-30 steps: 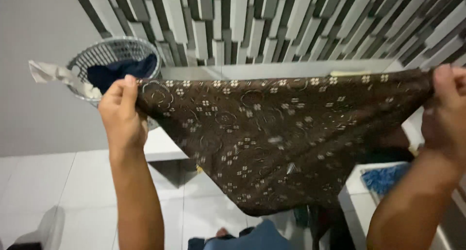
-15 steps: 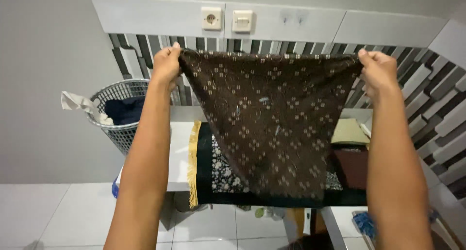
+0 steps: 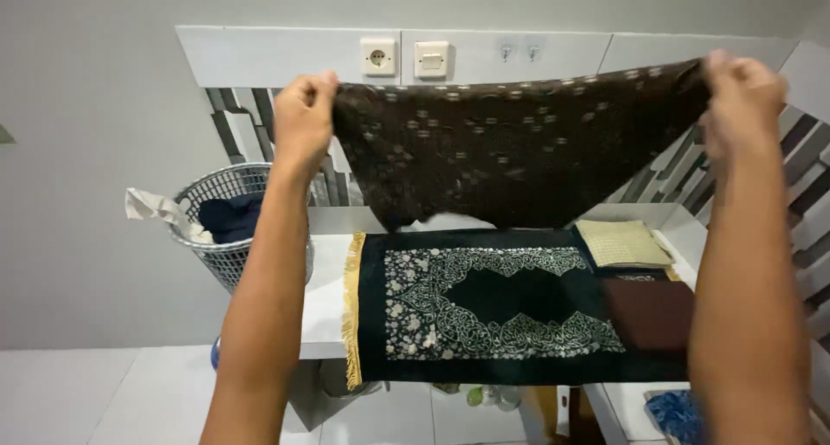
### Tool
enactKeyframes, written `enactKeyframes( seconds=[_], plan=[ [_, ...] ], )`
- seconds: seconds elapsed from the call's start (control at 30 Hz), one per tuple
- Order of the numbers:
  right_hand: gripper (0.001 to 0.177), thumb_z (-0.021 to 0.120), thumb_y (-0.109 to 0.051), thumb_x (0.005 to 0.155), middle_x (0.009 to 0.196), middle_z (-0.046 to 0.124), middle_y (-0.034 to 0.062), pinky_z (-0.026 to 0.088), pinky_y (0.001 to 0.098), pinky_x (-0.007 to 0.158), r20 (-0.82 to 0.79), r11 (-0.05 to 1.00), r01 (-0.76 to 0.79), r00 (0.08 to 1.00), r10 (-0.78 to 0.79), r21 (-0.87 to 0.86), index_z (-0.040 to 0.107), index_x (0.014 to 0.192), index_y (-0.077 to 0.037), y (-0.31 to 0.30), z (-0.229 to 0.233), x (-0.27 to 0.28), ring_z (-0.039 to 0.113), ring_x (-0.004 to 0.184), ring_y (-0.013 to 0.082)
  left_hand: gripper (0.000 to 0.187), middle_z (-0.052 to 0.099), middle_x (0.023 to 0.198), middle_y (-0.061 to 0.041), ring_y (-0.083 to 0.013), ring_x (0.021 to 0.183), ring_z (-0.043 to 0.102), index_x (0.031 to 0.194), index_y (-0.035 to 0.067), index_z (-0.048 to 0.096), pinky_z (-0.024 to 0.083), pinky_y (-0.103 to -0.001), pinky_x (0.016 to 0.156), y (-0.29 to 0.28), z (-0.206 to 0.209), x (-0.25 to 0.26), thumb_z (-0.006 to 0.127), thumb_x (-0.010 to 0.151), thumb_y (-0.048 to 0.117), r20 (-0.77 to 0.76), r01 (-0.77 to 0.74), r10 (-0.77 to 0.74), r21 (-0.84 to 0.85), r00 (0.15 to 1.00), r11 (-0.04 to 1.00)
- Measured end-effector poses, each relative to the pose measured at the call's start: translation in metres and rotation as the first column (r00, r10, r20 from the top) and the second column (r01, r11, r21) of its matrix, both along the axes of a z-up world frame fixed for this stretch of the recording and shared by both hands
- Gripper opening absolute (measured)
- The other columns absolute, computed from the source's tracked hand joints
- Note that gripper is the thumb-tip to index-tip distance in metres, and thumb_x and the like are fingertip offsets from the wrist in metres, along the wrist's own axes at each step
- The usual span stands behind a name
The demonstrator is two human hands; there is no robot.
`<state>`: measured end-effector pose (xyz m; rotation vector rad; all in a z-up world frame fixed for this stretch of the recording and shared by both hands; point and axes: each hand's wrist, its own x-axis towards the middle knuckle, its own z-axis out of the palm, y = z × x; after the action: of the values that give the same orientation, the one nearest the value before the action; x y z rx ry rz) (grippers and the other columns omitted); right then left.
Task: Folding a patterned cloth or sarong on a flat surface next to a laundry basket.
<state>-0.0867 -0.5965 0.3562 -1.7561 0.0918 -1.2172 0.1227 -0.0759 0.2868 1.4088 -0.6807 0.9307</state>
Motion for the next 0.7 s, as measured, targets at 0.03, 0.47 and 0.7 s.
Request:
enactKeyframes(
  seconds=[0.03,0.47,0.7],
  plan=[
    [0.021,0.067,-0.029,0.11,0.087,0.066,-0.0018,0.049,0.0237,0.06,0.003,1.0,0.004,1.0,-0.004,-0.004,0.067,0.102,-0.01,0.001,-0.001,-0.003,0.058,0.069,0.0071,0.033,0.065,0.081,0.001,-0.0065,0.076,0.055,0.088,0.002,0.069,0.048,-0.026,0.068,0.003,0.001,0.002,0.067,0.106,0.029,0.003,0.004,-0.004,-0.004,1.0,1.0],
    [0.017,0.079,-0.017,0.1,0.086,0.063,-0.0018,0.044,0.0242,0.056,0.013,0.985,-0.112,0.994,0.112,0.134,0.066,0.11,-0.01,-0.002,0.008,-0.015,0.056,0.069,0.0067,0.03,0.068,0.08,0.001,-0.008,0.069,0.057,0.091,0.003,0.07,0.049,-0.028,0.063,0.007,0.011,-0.002,0.063,0.103,0.03,-0.362,0.373,-0.476,-0.321,0.801,0.871],
    [0.034,0.082,-0.012,0.096,0.097,0.066,0.0019,0.045,0.0237,0.058,-0.123,0.992,0.023,0.992,-0.008,0.124,0.066,0.125,-0.01,-0.014,-0.008,-0.004,0.058,0.073,0.0066,0.027,0.07,0.087,-0.003,-0.0125,0.073,0.063,0.098,0.003,0.069,0.055,-0.029,0.068,0.014,-0.012,0.026,0.063,0.101,0.029,-0.499,0.608,-0.652,-0.277,0.571,0.744]
  ],
)
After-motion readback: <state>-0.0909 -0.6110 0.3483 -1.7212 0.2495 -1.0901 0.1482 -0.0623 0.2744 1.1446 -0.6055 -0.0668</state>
